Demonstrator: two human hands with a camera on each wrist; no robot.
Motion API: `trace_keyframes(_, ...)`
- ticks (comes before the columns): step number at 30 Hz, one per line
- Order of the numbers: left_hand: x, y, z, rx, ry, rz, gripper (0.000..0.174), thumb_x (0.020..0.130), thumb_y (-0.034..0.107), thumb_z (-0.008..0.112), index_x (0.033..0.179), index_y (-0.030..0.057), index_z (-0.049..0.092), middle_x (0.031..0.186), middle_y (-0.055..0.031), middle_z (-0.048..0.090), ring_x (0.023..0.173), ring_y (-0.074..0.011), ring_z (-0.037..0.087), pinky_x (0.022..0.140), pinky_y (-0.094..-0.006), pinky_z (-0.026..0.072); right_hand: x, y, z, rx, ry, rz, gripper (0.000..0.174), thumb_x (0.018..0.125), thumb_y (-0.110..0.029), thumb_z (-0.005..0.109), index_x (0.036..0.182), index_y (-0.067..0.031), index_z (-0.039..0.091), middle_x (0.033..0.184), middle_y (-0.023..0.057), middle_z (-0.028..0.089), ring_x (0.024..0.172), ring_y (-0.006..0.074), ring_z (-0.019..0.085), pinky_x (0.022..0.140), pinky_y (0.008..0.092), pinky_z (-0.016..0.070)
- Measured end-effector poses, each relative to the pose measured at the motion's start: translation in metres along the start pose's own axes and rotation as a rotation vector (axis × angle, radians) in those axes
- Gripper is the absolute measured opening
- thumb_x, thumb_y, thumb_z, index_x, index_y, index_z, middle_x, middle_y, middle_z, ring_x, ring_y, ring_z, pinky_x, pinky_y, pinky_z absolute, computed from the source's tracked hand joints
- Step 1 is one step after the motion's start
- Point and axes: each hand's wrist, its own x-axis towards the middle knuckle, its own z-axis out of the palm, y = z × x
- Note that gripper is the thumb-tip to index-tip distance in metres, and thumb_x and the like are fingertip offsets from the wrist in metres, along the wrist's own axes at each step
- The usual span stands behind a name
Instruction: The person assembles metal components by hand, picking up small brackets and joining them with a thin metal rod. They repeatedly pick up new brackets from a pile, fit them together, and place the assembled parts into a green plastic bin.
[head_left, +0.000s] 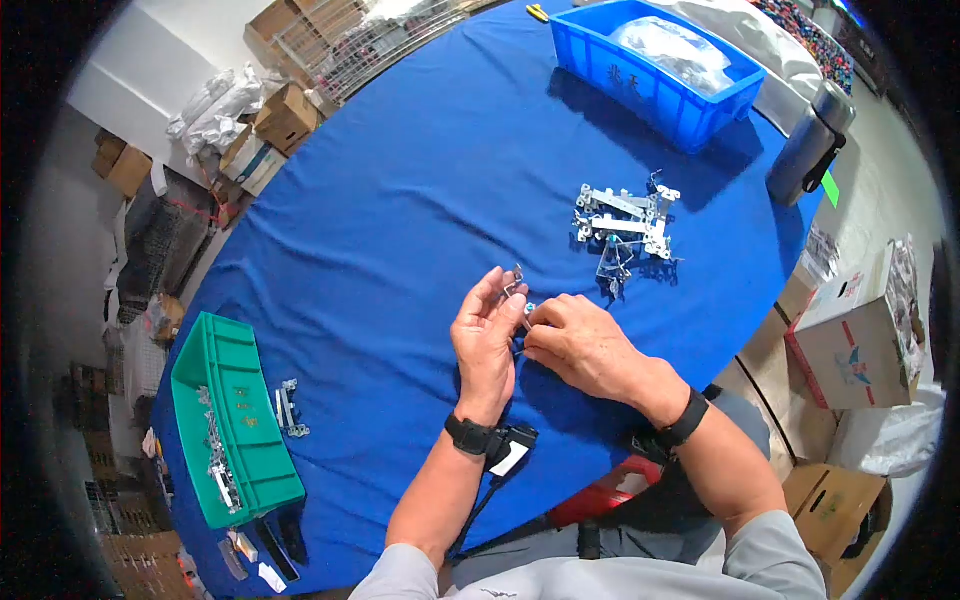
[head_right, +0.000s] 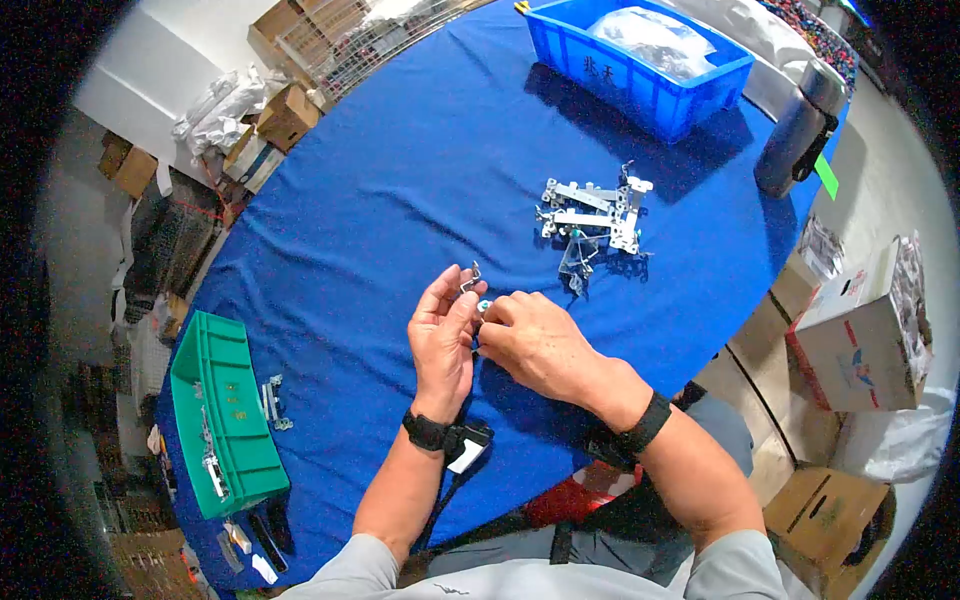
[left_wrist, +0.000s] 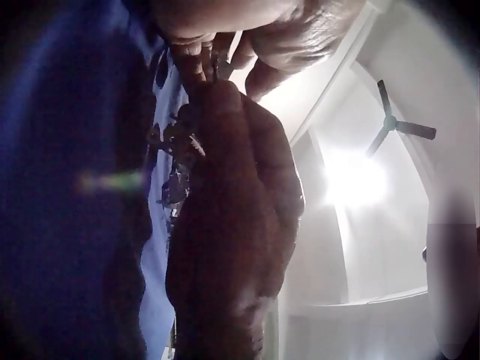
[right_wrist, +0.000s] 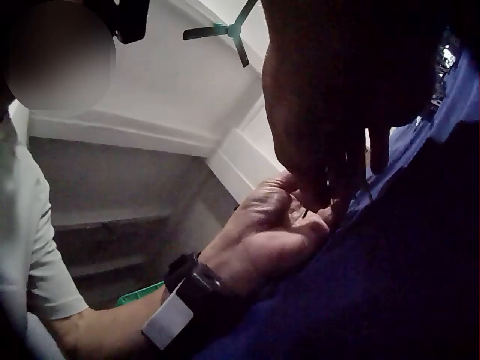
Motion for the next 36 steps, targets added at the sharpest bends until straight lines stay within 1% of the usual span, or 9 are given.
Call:
trace_keyframes(5, -0.001, 0.002, -0.003, -0.046, -0.003, -0.042, 0.04, 0.089, -0.005, 0.062, 0.129, -0.001, 0.054, 0.123, -0.0122, 0.061, 0.111, -0.0238, 0.062, 0.087, -0.0344, 0.0565, 0.0, -0.004, -0.003, 0.102, -0.119, -0.01, 0.011, 0.085, -0.016, 0.067, 0.085, -0.0058, 0.065, 0.094, 0.0109, 0.061, 0.091, 0.0308, 0.059, 0.077, 0.0429, 0.0473)
trace_keyframes(9, 0.0, 0.005, -0.005, -0.04, 0.004, -0.072, 0.042, 0.088, -0.008, 0.054, 0.13, -0.0014, 0.054, 0.123, -0.0122, 0.061, 0.112, -0.0248, 0.062, 0.088, -0.0363, 0.0563, 0.0, -0.001, -0.01, 0.226, -0.101, 0.017, 0.011, 0.086, -0.016, 0.067, 0.087, -0.0047, 0.064, 0.095, 0.0118, 0.061, 0.091, 0.0328, 0.059, 0.079, 0.0443, 0.0481)
trace_keyframes(17, 0.003, 0.01, -0.017, -0.176, -0.12, -0.139, 0.046, 0.083, -0.01, 0.045, 0.127, -0.0026, 0.057, 0.125, -0.0153, 0.062, 0.11, -0.0266, 0.063, 0.092, -0.0385, 0.0539, 0.002, 0.004, -0.019, 0.257, 0.018, 0.125, 0.014, 0.09, -0.016, 0.065, 0.087, -0.0036, 0.06, 0.084, 0.0132, 0.06, 0.075, 0.0323, 0.061, 0.062, 0.0431, 0.0481)
trace_keyframes(22, 0.001, 0.009, -0.015, -0.122, -0.066, -0.124, 0.031, 0.094, 0.001, 0.056, 0.125, -0.0018, 0.059, 0.122, -0.0126, 0.064, 0.101, -0.0197, 0.064, 0.081, -0.0305, 0.0543, 0.001, 0.005, -0.015, 0.145, 0.143, 0.24, 0.014, 0.092, -0.018, 0.064, 0.089, -0.0058, 0.058, 0.075, 0.013, 0.059, 0.07, 0.0327, 0.061, 0.059, 0.0439, 0.0466)
trace_keyframes(23, 0.001, 0.005, -0.014, -0.101, -0.06, -0.105, 0.028, 0.094, 0.007, 0.063, 0.121, -0.0012, 0.061, 0.114, -0.0102, 0.067, 0.091, -0.0145, 0.064, 0.072, -0.0259, 0.0531, 0.002, 0.005, -0.015, 0.12, 0.159, 0.251, 0.013, 0.092, -0.018, 0.064, 0.09, -0.0058, 0.059, 0.075, 0.0131, 0.059, 0.071, 0.0329, 0.062, 0.06, 0.044, 0.047)
trace_keyframes(26, -0.001, 0.004, -0.016, 0.078, -0.089, -0.051, 0.024, 0.093, 0.004, 0.064, 0.116, -0.0008, 0.064, 0.103, -0.0083, 0.069, 0.081, -0.0114, 0.063, 0.063, -0.0228, 0.0512, 0.002, 0.006, -0.013, 0.089, 0.163, 0.26, 0.013, 0.091, -0.017, 0.063, 0.092, -0.0051, 0.059, 0.079, 0.0138, 0.059, 0.074, 0.0336, 0.062, 0.061, 0.0444, 0.0481)
trace_keyframes(27, -0.001, 0.002, -0.012, 0.068, -0.012, -0.047, 0.02, 0.093, 0.005, 0.063, 0.113, -0.0007, 0.067, 0.097, -0.0084, 0.07, 0.071, -0.009, 0.062, 0.053, -0.02, 0.0477, 0.003, 0.004, -0.015, 0.096, 0.168, 0.27, 0.013, 0.091, -0.016, 0.063, 0.092, -0.0048, 0.058, 0.08, 0.0139, 0.059, 0.074, 0.0338, 0.062, 0.061, 0.0446, 0.0482)
trace_keyframes(30, -0.005, 0.01, -0.012, 0.029, 0.004, -0.171, 0.019, 0.094, 0.005, 0.062, 0.112, -0.0007, 0.067, 0.096, -0.0095, 0.07, 0.066, -0.0082, 0.061, 0.046, -0.0186, 0.0449, 0.005, 0.006, -0.017, 0.094, 0.201, 0.269, 0.012, 0.091, -0.015, 0.063, 0.092, -0.0045, 0.058, 0.082, 0.0141, 0.059, 0.074, 0.034, 0.062, 0.061, 0.0447, 0.0485)
trace_keyframes(36, -0.023, 0.005, 0.007, 0.022, 0.0, -0.103, 0.019, 0.096, 0.006, 0.059, 0.113, -0.0015, 0.066, 0.098, -0.0122, 0.071, 0.075, -0.0113, 0.068, 0.041, -0.0186, 0.0441, 0.001, 0.008, -0.027, 0.07, 0.242, 0.26, 0.012, 0.089, -0.014, 0.064, 0.09, -0.0045, 0.057, 0.08, 0.0134, 0.056, 0.071, 0.0337, 0.061, 0.06, 0.0433, 0.0483)
